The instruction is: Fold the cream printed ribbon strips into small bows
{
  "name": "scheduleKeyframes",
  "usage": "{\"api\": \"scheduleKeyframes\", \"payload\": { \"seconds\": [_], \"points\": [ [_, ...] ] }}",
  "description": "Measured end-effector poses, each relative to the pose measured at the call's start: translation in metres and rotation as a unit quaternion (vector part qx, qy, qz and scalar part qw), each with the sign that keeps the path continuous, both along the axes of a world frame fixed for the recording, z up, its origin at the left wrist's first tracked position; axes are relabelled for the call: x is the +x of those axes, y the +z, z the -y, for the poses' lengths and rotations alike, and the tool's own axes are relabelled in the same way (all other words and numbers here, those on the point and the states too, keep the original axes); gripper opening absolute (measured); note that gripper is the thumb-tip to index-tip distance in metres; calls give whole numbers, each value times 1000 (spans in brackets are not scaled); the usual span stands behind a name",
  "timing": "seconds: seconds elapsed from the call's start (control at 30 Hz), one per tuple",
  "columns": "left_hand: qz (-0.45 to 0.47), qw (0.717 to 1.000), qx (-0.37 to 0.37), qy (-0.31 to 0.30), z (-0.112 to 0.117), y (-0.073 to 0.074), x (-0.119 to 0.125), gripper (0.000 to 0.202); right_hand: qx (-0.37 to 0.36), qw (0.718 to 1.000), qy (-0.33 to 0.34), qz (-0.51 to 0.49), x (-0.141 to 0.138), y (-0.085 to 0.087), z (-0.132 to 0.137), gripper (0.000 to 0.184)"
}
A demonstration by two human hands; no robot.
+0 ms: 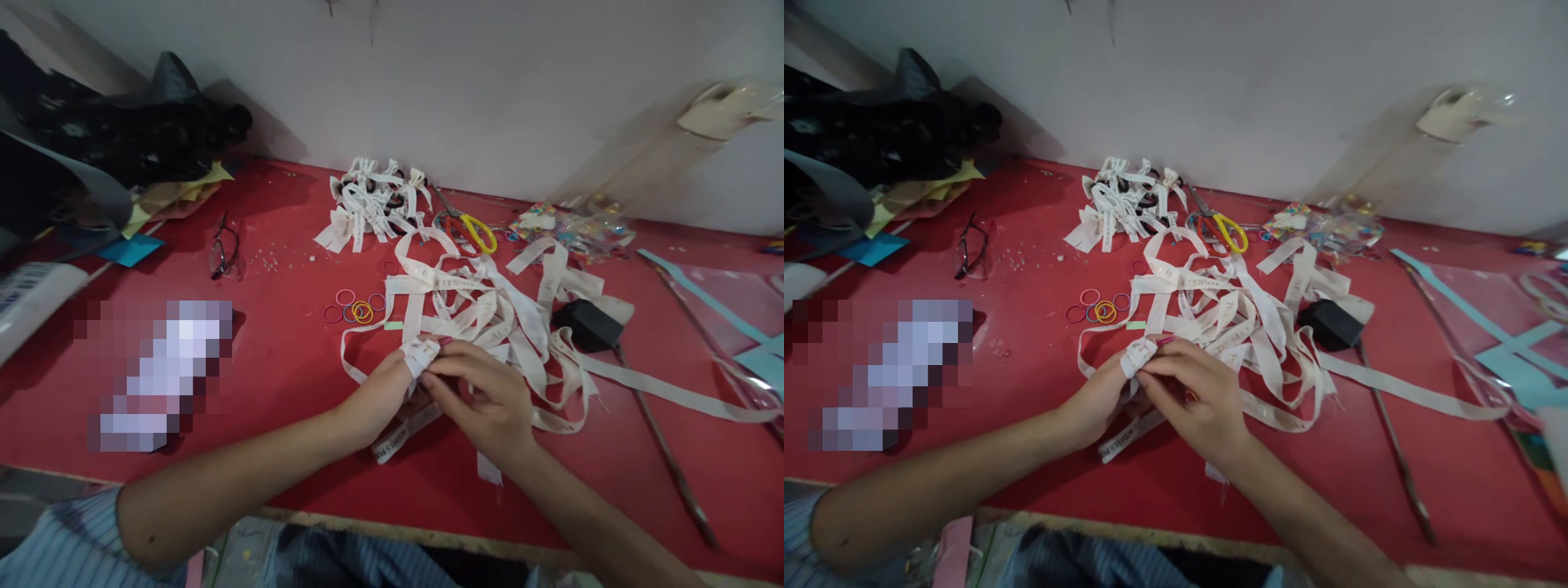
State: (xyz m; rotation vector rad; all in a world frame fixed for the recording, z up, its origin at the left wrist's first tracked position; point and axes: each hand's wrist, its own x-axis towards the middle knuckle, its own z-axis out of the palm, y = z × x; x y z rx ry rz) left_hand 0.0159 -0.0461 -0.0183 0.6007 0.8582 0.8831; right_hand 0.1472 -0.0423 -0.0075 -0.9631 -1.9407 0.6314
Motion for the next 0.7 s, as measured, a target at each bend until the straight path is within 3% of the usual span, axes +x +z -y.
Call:
{"api": "scheduleKeyframes", "payload": {
  "seconds": [0.13, 0.23, 0.47, 0.7],
  "points": [
    [-2, 1000, 22, -18, -2, -5, 1, 39, -184, 973, -70, -121, -1, -4, 6, 9],
    [20, 998, 47, -21, -2, -5, 2, 36, -248, 949, -74, -181, 2, -5, 7, 14],
    [-27, 995, 91, -39, -5, -2, -2, 40, -322, 906, -17, -272, 7, -5, 3, 23],
    [-41, 981, 183, -57, -7, -2, -7, 38, -295, 933, -7, -207, 8, -3, 5, 44]
  ]
}}
